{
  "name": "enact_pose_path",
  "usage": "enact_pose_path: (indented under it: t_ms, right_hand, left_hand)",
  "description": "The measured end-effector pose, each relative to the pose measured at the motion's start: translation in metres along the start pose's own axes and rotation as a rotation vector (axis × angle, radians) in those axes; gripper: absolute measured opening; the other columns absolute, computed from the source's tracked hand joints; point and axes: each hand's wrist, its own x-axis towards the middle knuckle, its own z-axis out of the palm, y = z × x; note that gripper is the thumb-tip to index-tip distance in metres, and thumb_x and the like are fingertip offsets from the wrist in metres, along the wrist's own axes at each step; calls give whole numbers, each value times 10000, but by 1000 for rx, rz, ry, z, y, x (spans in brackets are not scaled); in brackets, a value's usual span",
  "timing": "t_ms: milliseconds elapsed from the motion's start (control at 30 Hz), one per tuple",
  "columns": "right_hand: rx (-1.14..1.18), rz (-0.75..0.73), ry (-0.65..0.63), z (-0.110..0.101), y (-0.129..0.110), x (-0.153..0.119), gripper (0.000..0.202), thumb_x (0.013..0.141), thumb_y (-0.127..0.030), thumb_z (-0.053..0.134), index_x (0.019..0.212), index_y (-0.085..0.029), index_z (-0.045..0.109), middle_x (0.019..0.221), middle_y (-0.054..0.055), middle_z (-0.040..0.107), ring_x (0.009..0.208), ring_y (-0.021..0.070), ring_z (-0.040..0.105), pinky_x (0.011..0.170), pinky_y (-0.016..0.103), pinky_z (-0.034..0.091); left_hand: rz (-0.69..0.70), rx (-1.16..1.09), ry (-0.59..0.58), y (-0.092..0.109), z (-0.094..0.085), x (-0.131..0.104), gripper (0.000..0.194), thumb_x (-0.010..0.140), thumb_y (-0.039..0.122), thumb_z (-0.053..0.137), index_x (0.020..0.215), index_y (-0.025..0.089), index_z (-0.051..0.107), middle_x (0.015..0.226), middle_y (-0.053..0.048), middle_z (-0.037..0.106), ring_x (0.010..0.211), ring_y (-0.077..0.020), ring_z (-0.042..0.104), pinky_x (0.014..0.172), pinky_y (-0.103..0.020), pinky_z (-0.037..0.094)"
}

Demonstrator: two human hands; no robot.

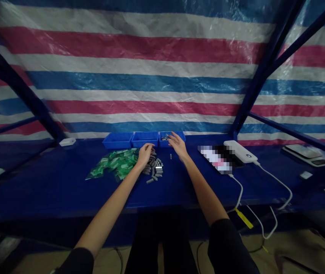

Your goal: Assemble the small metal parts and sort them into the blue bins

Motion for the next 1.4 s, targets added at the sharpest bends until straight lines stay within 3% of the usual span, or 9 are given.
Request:
enact_pose_path:
  t_ms: [100,200,333,500,633,833,1067,1200,1400]
  right_hand:
    - [-53,-77,-133,3,-5,-4,514,676,-383,674,1157,-226,586,1194,85,596,1008,199,603,839,326,498]
    - [-248,-87,-357,4,-11,-12,354,654,-357,696,967,-190,689,974,78,689,858,187,639,796,335,499]
    - [-374,-83,-660,2,-16,-21,332,606,-356,728,895,-194,717,803,41,710,728,164,633,690,294,504]
    - [-414,-63,-805,-4,-15,-22,308,600,-352,725,860,-187,728,750,39,712,665,153,627,626,256,490]
    - [-443,-96,-760,-4,-9,-20,238,636,-340,692,817,-191,736,735,36,714,640,154,627,609,252,484]
    - [-563,-191,-496,-3,-7,-17,145,677,-269,646,771,-205,738,698,26,707,588,143,599,593,256,460]
    - [-315,-143,-284,6,-19,-17,263,715,-401,620,821,-179,714,766,48,708,686,170,634,660,284,487]
    - [-185,-89,-239,9,-18,-16,283,672,-423,657,801,-174,700,755,45,707,712,179,647,704,310,503]
    - [-94,-37,-243,11,-16,-18,280,632,-389,698,808,-171,695,760,49,709,736,186,660,749,333,510]
  left_hand:
    - [5,4,1,-1,0,1,211,770,220,421,789,163,624,635,-11,586,609,-125,559,555,-217,419]
    - [13,3,-1,-3,0,2,210,766,217,420,788,161,621,638,-11,586,624,-129,561,564,-219,422]
    - [15,-10,-1,-4,0,2,207,763,210,413,786,161,613,636,-8,579,614,-119,554,555,-208,421]
    - [11,-34,-11,-3,1,1,202,763,214,409,781,165,605,635,-5,566,594,-109,544,542,-200,416]
    - [13,-54,-16,-3,2,1,197,764,229,418,774,169,605,626,-5,565,598,-113,548,550,-206,423]
    - [26,32,-39,-6,3,2,176,758,300,473,746,177,597,606,12,553,610,-120,538,571,-215,408]
    - [135,80,-255,2,5,-6,377,794,468,433,590,172,549,533,24,494,571,-119,484,565,-220,370]
    - [145,40,-338,8,5,-9,430,802,497,410,602,160,586,559,3,543,582,-127,499,584,-228,380]
    - [158,0,-301,7,6,-9,381,804,473,441,647,161,594,607,-5,572,610,-129,514,585,-225,393]
